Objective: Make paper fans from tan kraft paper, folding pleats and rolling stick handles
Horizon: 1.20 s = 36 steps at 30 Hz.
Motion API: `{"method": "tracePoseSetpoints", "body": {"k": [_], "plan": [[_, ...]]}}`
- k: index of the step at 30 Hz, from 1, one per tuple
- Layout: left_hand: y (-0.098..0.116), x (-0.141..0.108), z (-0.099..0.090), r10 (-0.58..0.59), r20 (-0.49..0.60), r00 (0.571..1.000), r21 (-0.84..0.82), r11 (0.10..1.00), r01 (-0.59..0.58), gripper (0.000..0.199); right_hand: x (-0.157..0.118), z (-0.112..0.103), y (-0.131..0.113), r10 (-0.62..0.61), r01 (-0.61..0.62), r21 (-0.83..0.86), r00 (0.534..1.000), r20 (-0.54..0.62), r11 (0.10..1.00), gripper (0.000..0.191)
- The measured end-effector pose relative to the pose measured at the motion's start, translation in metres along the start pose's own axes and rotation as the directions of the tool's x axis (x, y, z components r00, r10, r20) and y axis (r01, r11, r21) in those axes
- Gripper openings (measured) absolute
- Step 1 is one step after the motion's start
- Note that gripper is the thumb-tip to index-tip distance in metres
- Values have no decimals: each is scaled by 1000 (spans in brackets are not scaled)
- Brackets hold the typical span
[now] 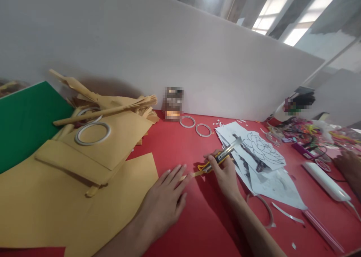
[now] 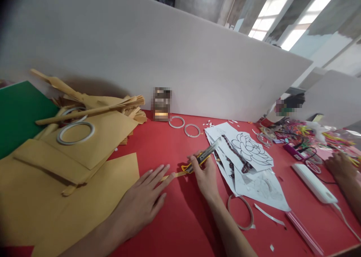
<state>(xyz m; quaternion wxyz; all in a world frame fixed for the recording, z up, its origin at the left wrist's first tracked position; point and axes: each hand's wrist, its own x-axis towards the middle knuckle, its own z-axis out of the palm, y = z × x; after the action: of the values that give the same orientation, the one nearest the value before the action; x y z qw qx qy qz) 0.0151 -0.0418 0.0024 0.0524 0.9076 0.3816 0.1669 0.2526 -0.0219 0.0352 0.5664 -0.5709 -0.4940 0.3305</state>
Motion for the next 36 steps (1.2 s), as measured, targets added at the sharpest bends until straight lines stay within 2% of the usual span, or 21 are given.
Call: {"method": "tracePoseSetpoints", "body": {"k": [4, 7, 11, 14, 21, 29, 36], "plan": [[0, -1, 1, -4, 1, 1000, 7, 1000, 4, 62, -2, -1, 1, -66, 52, -195, 996, -65, 979, 34], [0, -1, 1, -2, 9, 1000, 3, 1000, 2, 62, -3, -8, 1, -71, 38, -278, 991, -110, 960, 35], [0, -1, 3, -5, 4, 1000, -10, 1000, 6, 62, -6, -13, 2, 74, -83, -116, 994, -80, 990, 41], [-1, -2, 4, -8, -10, 1000, -21, 1000, 8, 63, -9, -12, 4, 103, -104, -14, 993, -49, 994, 44], [-1, -1, 2, -10, -12, 1000, -39, 999, 9, 62, -16, -6, 3, 26, -42, -136, 993, -113, 990, 39], [-2, -1, 0, -4, 25, 1000, -10, 1000, 4, 60, -13, -10, 3, 60, -101, -225, 982, -180, 969, 36], [-1, 0, -4, -6, 50, 999, -4, 1000, 7, 59, -9, -17, -1, 90, -147, -305, 977, -194, 941, 37]]}}
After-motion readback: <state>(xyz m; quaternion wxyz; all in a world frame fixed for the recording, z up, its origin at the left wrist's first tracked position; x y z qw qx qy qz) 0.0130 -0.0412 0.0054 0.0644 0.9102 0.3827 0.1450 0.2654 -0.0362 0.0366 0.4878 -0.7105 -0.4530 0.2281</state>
